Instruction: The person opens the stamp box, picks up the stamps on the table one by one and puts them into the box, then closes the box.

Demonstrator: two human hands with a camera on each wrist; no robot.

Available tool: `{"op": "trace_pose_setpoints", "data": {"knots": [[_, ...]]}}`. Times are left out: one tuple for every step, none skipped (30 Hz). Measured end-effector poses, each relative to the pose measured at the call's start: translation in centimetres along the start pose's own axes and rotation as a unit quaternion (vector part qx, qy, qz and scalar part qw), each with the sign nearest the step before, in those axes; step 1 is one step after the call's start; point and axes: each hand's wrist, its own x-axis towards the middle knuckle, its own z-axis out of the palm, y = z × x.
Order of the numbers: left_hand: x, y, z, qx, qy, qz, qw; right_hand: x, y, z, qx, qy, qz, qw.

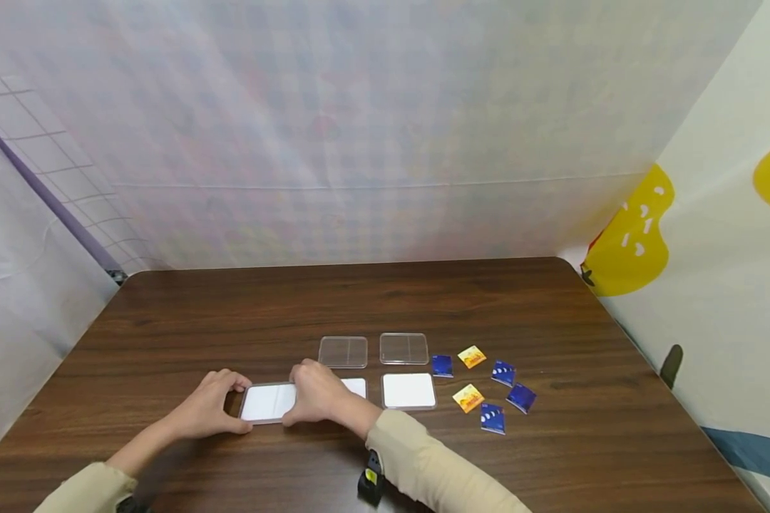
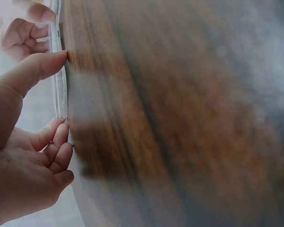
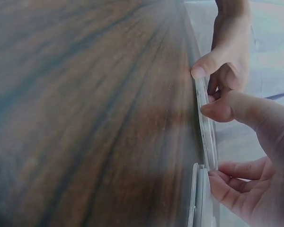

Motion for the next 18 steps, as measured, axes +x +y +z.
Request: {"op": "trace_pose_setpoints", "data": {"knots": [[0.01,-0.01,0.04,0.001,0.002,0.0,1.0,0.04,0.01,-0.07,0.002,-0.003,0.0,1.0],[0.02,-0.03,0.1,0.001,0.004,0.001,1.0,0.08,0.06,-0.08,0.003,-0.005,-0.002,1.0],[0.03,-0.04,0.16,0.002,0.006,0.001,1.0,0.14,0.06,-0.12,0.004,-0.009,0.001,0.9999],[0.04,-0.05,0.2,0.002,0.008,0.001,1.0,0.19,0.05,-0.17,0.004,-0.013,0.003,0.9999],[0.04,-0.07,0.25,0.003,0.009,0.002,1.0,0.26,0.07,-0.17,0.002,-0.017,0.007,0.9998],[0.04,-0.09,0.31,0.004,0.01,0.003,0.9999,0.23,-0.31,-0.61,0.004,-0.027,0.019,0.9995],[0.04,-0.11,0.37,0.005,0.01,0.002,0.9999,0.28,-0.37,-0.66,0.002,-0.033,0.023,0.9992],[0.04,-0.13,0.43,0.006,0.01,0.002,0.9999,0.35,-0.34,-0.63,-0.001,-0.036,0.025,0.999],[0.03,-0.12,0.47,0.007,0.01,0.002,0.9999,0.41,-0.38,-0.68,-0.004,-0.042,0.03,0.9987],[0.02,-0.12,0.49,0.007,0.01,0.002,0.9999,0.46,-0.4,-0.73,-0.007,-0.046,0.032,0.9984],[0.03,-0.13,0.51,0.008,0.01,0.003,0.9999,0.51,-0.42,-0.76,-0.01,-0.049,0.033,0.9982],[0.03,-0.14,0.53,0.008,0.011,0.003,0.9999,0.54,-0.46,-0.82,-0.011,-0.052,0.035,0.998],[0.03,-0.15,0.54,0.008,0.012,0.004,0.9999,0.58,-0.48,-0.86,-0.013,-0.054,0.036,0.9978],[0.02,-0.14,0.54,0.009,0.013,0.004,0.9999,0.62,-0.46,-0.87,-0.014,-0.055,0.035,0.9978],[0.02,-0.13,0.53,0.008,0.014,0.004,0.9999,0.65,-0.48,-0.93,-0.014,-0.056,0.035,0.9977],[0.01,-0.12,0.53,0.009,0.015,0.004,0.9998,0.67,-0.48,-0.95,-0.014,-0.055,0.034,0.9978],[0.0,-0.12,0.53,0.009,0.016,0.004,0.9998,0.68,-0.46,-0.94,-0.014,-0.055,0.033,0.9979],[-0.01,-0.11,0.52,0.009,0.016,0.004,0.9998,0.68,-0.44,-0.93,-0.014,-0.054,0.032,0.9979]]}}
